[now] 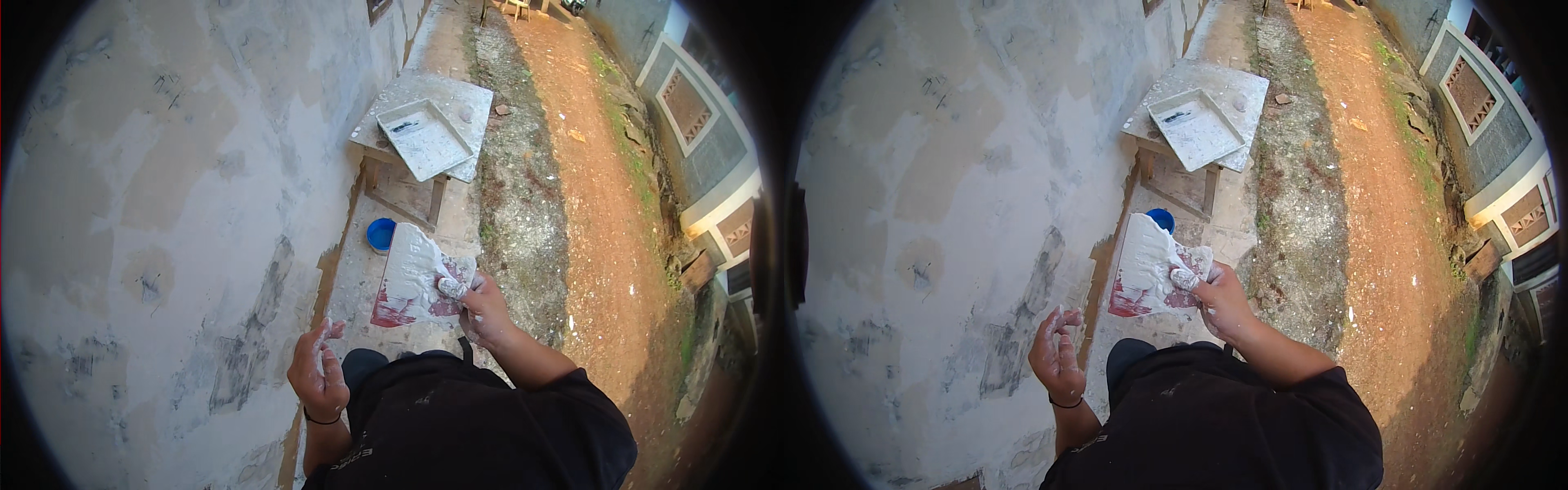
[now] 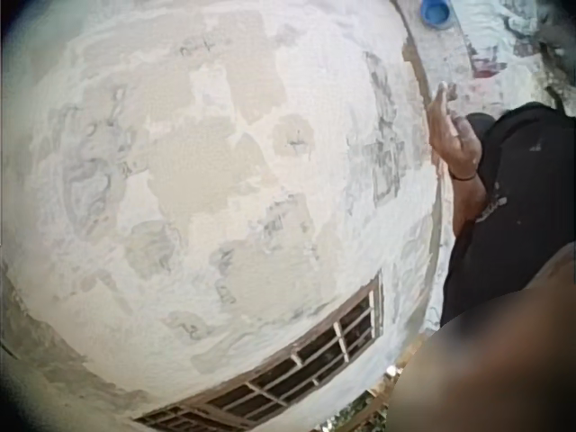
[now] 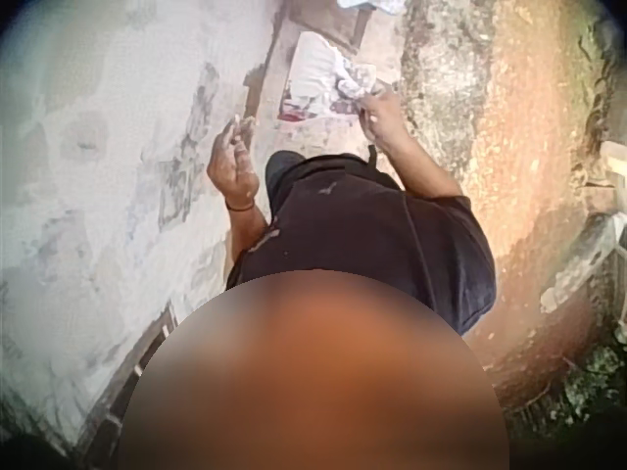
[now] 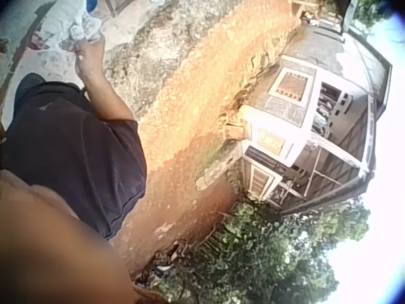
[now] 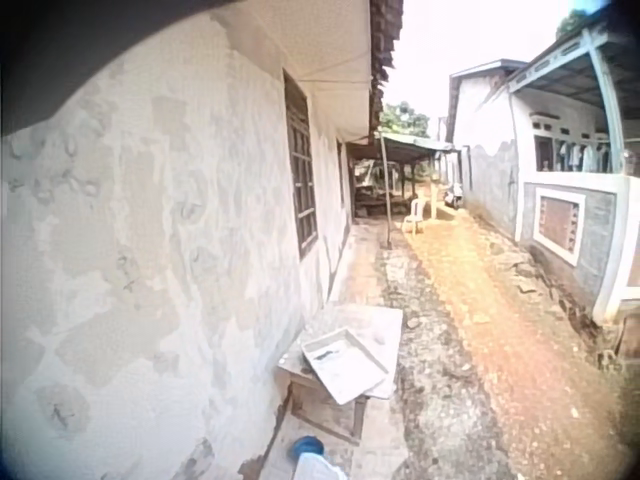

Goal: The person applies and smooths wall putty or plaster onto an exterior wall using a putty knife.

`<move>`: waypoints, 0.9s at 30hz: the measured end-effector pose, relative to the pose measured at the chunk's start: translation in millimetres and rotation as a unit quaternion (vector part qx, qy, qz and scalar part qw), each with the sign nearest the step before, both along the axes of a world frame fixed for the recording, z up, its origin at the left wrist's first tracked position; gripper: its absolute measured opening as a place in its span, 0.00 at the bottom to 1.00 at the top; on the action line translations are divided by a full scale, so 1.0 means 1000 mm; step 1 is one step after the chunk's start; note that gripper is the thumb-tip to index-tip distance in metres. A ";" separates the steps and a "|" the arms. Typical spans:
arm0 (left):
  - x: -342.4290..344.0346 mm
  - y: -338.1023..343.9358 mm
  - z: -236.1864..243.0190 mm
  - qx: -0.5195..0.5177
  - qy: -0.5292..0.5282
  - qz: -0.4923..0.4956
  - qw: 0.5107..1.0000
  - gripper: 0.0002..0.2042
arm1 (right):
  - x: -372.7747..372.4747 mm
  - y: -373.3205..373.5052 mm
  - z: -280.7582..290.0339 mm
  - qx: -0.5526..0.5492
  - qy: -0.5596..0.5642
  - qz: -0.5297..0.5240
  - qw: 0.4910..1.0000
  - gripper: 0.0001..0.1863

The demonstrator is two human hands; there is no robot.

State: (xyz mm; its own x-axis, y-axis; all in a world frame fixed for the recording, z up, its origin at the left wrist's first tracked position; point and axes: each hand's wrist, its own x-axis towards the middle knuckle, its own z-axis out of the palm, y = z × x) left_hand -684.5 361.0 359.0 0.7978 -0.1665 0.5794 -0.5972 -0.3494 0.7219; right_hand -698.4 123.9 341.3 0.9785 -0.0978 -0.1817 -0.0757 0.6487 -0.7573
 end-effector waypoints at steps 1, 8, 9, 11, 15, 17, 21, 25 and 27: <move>0.006 -0.003 0.000 0.001 0.013 -0.008 1.000 0.17 | 0.001 -0.005 0.001 0.003 0.012 -0.034 0.999 0.12; 0.089 -0.029 -0.039 -0.057 0.097 -0.046 0.993 0.18 | 0.040 -0.062 0.003 -0.046 0.046 -0.108 0.992 0.14; 0.105 -0.035 -0.047 -0.065 0.121 -0.052 0.989 0.19 | 0.049 -0.069 0.005 -0.048 0.045 -0.141 0.988 0.13; 0.142 -0.052 -0.057 -0.077 0.144 -0.069 0.984 0.19 | 0.065 -0.088 0.001 -0.066 0.056 -0.177 0.980 0.13; 0.230 -0.100 -0.058 -0.077 0.157 -0.143 0.974 0.19 | 0.111 -0.125 0.008 -0.099 0.078 -0.269 0.955 0.14; 0.275 -0.129 -0.044 -0.065 0.130 -0.188 0.971 0.18 | 0.134 -0.140 0.012 -0.110 0.097 -0.331 0.932 0.14; 0.348 -0.189 -0.013 -0.045 0.056 -0.245 0.967 0.18 | 0.170 -0.180 0.006 -0.181 0.132 -0.348 0.910 0.12; 0.402 -0.218 -0.008 -0.013 0.022 -0.254 0.967 0.17 | 0.228 -0.212 0.000 -0.248 0.189 -0.326 0.892 0.11; 0.420 -0.226 -0.017 -0.007 0.056 -0.231 0.971 0.17 | 0.261 -0.237 -0.015 -0.303 0.204 -0.291 0.884 0.12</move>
